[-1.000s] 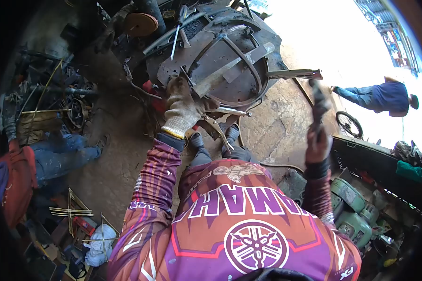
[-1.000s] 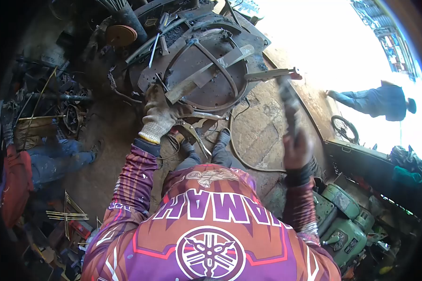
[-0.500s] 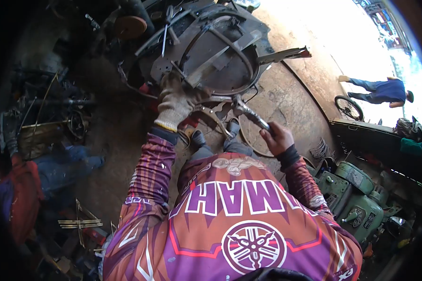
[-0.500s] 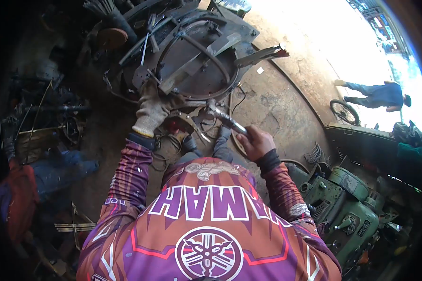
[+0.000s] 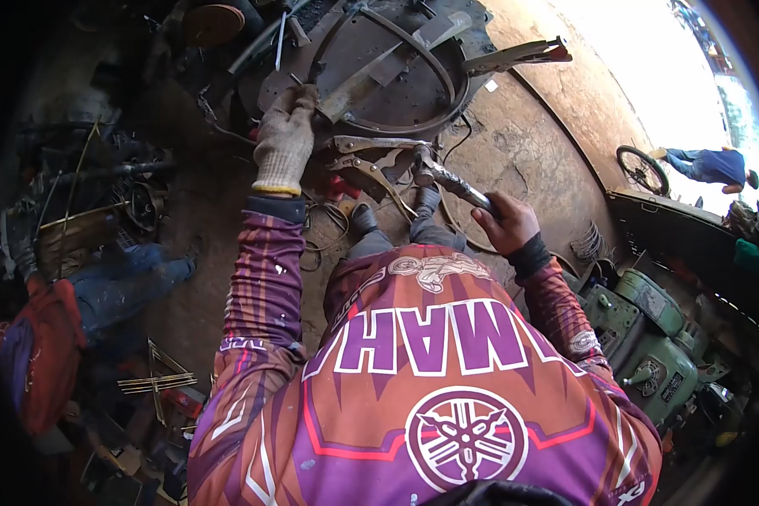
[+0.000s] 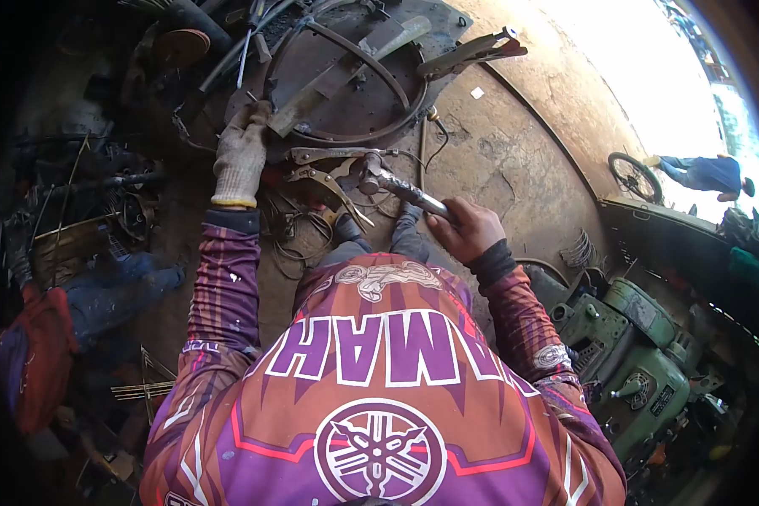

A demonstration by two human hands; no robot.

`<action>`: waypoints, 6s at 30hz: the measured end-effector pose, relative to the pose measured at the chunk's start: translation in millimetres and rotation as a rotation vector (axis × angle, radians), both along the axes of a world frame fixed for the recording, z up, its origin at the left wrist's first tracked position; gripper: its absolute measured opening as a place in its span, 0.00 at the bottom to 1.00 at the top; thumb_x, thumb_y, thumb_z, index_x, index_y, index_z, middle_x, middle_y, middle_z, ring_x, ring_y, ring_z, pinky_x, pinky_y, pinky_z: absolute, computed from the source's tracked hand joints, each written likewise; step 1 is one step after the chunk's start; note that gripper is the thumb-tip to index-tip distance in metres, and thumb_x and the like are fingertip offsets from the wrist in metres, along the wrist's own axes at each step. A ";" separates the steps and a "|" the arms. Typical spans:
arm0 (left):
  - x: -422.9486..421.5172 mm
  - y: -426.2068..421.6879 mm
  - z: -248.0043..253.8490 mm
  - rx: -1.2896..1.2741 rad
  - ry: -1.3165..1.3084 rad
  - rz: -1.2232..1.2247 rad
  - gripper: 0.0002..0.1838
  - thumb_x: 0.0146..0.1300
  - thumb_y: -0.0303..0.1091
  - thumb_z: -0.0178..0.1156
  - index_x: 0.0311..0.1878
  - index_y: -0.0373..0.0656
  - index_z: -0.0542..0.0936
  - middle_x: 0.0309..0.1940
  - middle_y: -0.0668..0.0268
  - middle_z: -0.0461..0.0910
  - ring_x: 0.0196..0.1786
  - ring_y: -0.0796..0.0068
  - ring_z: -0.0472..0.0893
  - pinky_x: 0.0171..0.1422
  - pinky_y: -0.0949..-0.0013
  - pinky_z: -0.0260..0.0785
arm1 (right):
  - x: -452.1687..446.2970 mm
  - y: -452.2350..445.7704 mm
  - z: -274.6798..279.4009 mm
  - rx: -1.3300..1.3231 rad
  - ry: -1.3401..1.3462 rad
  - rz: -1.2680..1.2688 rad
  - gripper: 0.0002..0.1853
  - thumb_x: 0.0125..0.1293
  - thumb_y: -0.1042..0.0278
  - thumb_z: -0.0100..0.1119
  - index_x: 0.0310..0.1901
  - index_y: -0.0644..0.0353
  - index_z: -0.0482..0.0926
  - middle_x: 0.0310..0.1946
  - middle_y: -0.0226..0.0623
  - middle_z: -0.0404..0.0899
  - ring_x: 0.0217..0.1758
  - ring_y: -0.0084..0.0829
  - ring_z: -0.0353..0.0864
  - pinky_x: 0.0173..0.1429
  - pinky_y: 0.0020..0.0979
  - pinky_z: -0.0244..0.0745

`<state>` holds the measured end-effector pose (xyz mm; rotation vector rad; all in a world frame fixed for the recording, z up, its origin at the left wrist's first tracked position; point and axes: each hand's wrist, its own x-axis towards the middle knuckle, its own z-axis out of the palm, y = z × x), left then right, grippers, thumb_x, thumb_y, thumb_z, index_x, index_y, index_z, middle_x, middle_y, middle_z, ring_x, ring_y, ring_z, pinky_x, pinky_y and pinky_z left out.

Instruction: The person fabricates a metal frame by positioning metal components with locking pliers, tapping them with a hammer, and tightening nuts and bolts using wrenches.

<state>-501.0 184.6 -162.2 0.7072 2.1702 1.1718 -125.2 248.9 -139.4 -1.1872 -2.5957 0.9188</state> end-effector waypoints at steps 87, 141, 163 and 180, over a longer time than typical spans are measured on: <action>4.2 19.4 -13.1 0.330 -0.418 0.334 0.11 0.69 0.32 0.59 0.49 0.43 0.86 0.37 0.73 0.82 0.38 0.82 0.76 0.46 0.74 0.70 | -75.2 36.9 55.4 0.262 -0.109 0.627 0.16 0.65 0.48 0.64 0.36 0.53 0.77 0.21 0.35 0.75 0.20 0.36 0.78 0.23 0.38 0.71; -1.8 31.5 -12.4 0.228 -0.331 0.397 0.11 0.69 0.37 0.63 0.49 0.43 0.86 0.39 0.72 0.84 0.40 0.80 0.77 0.48 0.72 0.70 | -93.9 46.6 72.3 0.232 -0.106 0.667 0.16 0.63 0.50 0.65 0.34 0.54 0.78 0.22 0.36 0.76 0.23 0.39 0.81 0.26 0.40 0.73; -7.1 23.9 -12.1 0.157 -0.230 0.287 0.12 0.69 0.40 0.64 0.50 0.45 0.85 0.38 0.72 0.82 0.39 0.80 0.76 0.48 0.73 0.70 | -70.5 33.4 69.8 -0.286 -0.037 0.026 0.20 0.75 0.51 0.50 0.42 0.64 0.77 0.25 0.55 0.78 0.33 0.59 0.79 0.39 0.51 0.72; -7.1 24.1 -15.3 0.218 -0.292 0.273 0.11 0.68 0.40 0.66 0.48 0.47 0.85 0.35 0.76 0.81 0.34 0.84 0.72 0.40 0.74 0.66 | -76.5 8.1 30.0 -0.177 -0.002 -0.025 0.18 0.75 0.52 0.49 0.44 0.63 0.76 0.27 0.56 0.78 0.35 0.61 0.79 0.40 0.54 0.71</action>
